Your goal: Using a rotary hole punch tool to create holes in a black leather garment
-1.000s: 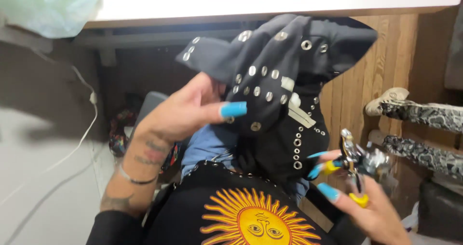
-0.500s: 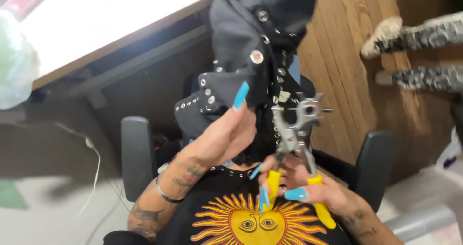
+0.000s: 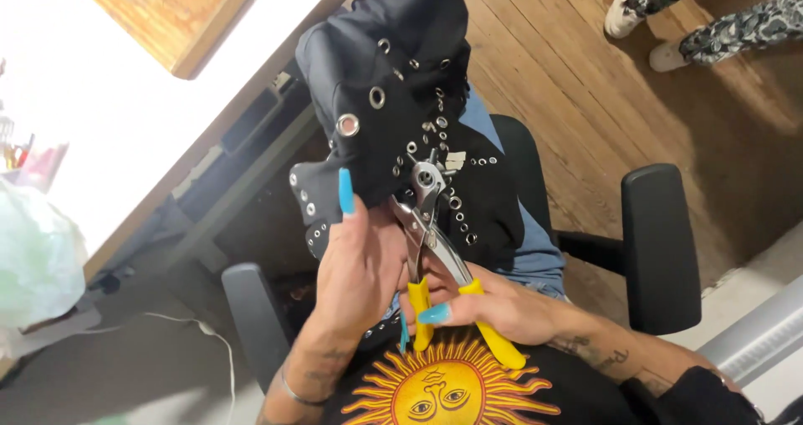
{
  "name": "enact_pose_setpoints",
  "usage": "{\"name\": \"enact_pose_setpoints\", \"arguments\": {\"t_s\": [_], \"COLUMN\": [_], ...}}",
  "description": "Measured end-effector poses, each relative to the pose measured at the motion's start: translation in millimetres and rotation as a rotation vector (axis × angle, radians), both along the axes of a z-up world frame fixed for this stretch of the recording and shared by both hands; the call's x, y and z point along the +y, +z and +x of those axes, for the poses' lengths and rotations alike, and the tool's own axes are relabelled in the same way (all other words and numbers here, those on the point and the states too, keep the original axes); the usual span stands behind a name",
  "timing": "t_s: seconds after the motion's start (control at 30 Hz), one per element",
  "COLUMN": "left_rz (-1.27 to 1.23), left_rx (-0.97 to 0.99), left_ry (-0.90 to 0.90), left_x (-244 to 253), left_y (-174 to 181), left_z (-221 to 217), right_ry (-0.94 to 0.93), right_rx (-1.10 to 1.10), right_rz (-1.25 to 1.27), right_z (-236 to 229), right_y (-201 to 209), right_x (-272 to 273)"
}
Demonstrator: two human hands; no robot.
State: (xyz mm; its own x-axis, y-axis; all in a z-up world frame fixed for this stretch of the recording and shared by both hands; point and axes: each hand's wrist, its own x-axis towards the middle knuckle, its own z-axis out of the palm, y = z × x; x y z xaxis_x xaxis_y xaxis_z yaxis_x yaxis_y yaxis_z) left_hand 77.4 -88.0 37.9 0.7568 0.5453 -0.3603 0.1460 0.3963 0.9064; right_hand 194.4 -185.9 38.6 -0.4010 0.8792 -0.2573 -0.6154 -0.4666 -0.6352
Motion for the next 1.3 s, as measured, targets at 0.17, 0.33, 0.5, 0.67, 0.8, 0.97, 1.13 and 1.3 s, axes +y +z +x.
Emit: {"name": "enact_pose_setpoints", "arguments": {"t_s": [0.17,0.33,0.5,0.67,0.8,0.97,1.13,1.3], "left_rz": [-0.193,-0.407,-0.233,-0.396,-0.446,-0.645,-0.495,-0.067], "left_rx": [-0.038,-0.386,-0.183,-0.133,-0.49,-0.362,-0.088,-0.166], "left_ry": [0.172,0.565,0.73,0.9,0.803,0.731,0.907,0.971], "left_x": [-7.3,-22.6,-33.2,-35.8,-22.9,1.6,20.1,18.2], "left_y": [8.8,-3.7,-13.0,-36.8,-38.7,-44.1,1.6,4.3], "left_z": [-0.7,9.7,11.5,2.3,-1.6,9.8,23.8,24.4], "right_ry": [-0.026,-0.149,-0.285,-0.107,-0.107,0.12,0.146,0.106], "right_rx": [-0.193,-0.206,-0.241,-0.727,-0.952,-1.072,-1.087,-1.009], "right_rz": [-0.134,-0.213,-0.429,-0.318,-0.056,-0.151,-0.166,-0.147], "right_z": [-0.1,0.1,-5.3,-4.3,-10.0,-13.5,-12.6,-12.2], "right_y": [-14.0,-18.6,-25.5,-22.8,-36.1,-24.1,-23.1,-32.1], "right_x": [-3.5,-5.0,-2.7,0.8,-2.9,10.6,15.0,10.0]}}
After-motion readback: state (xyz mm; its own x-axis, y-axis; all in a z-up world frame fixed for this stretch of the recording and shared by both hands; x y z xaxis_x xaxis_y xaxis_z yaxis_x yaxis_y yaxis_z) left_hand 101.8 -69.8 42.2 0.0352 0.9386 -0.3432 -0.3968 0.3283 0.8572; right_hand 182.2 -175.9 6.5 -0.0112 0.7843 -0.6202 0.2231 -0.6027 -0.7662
